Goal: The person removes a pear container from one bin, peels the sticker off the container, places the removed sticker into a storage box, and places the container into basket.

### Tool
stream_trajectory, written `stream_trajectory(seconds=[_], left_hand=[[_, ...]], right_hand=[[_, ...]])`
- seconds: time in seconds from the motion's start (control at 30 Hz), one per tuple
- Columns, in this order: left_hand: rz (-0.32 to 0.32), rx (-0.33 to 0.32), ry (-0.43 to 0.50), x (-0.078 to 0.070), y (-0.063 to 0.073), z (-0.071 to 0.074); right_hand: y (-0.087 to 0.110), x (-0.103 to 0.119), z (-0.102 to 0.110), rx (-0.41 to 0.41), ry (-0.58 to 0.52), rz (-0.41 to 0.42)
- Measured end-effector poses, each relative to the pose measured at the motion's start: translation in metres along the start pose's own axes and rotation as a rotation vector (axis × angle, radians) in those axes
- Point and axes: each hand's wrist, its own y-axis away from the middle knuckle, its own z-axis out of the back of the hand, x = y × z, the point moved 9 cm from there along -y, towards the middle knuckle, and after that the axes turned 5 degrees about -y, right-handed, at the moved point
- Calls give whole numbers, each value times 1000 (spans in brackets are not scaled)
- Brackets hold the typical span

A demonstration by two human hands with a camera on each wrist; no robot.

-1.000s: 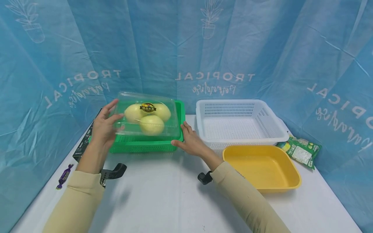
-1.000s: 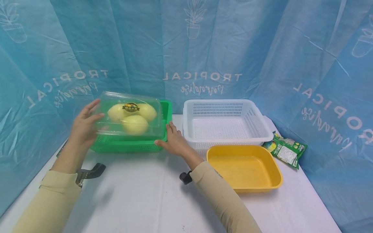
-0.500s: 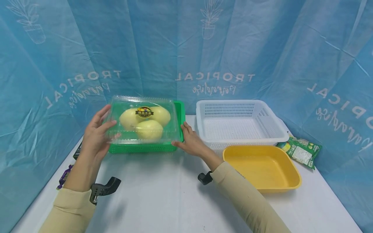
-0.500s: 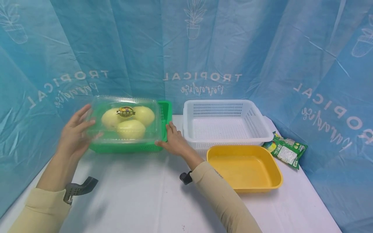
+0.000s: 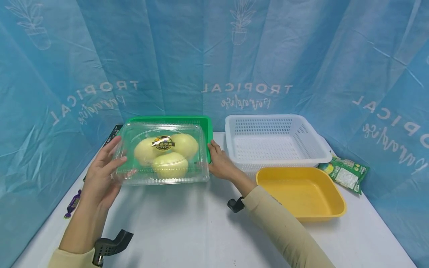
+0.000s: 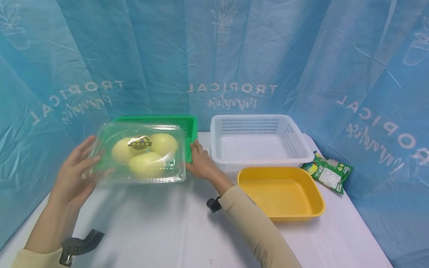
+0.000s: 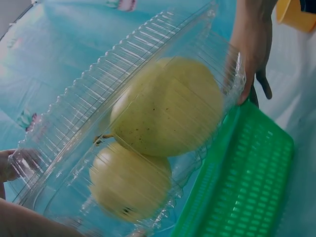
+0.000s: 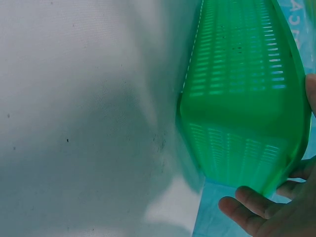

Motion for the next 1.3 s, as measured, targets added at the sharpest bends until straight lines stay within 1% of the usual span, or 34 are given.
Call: stream_trajectory(seconds=[0.1, 0.2, 0.33, 0.4, 0.47, 0.57, 0.67, 0.8, 0.9, 1.07, 1.2, 1.3], left_hand=[[-26, 24, 22, 3, 10, 0], [-36, 55, 62, 7, 20, 0], [-25, 112, 128, 15, 34, 0], [-18, 133, 157, 18, 40, 1], [-21, 149, 173, 21, 46, 3], [-31, 180, 195, 25, 55, 6], [-38, 220, 193, 31, 64, 8], [-25, 250, 197, 41, 75, 10], [9, 234, 191, 51, 81, 14], [42, 218, 154, 69, 87, 18], [11, 232, 162, 79, 91, 18], [-2, 231, 155, 85, 93, 18]], right_hand=[[0, 0, 2, -10, -1, 2], [0, 1, 3, -19, -11, 17], [-1, 6, 3, -29, 36, 90], [0, 9, 2, -29, 75, 133], [0, 11, 1, -24, 100, 155], [-1, 9, 0, -8, 91, 135], [-1, 4, -2, 8, 62, 81], [-1, 1, 0, -2, 30, 47], [0, 2, 1, -9, 6, 38], [1, 1, -2, 18, -36, 2], [2, 1, -2, 34, -58, -2], [2, 1, -2, 34, -54, 5]])
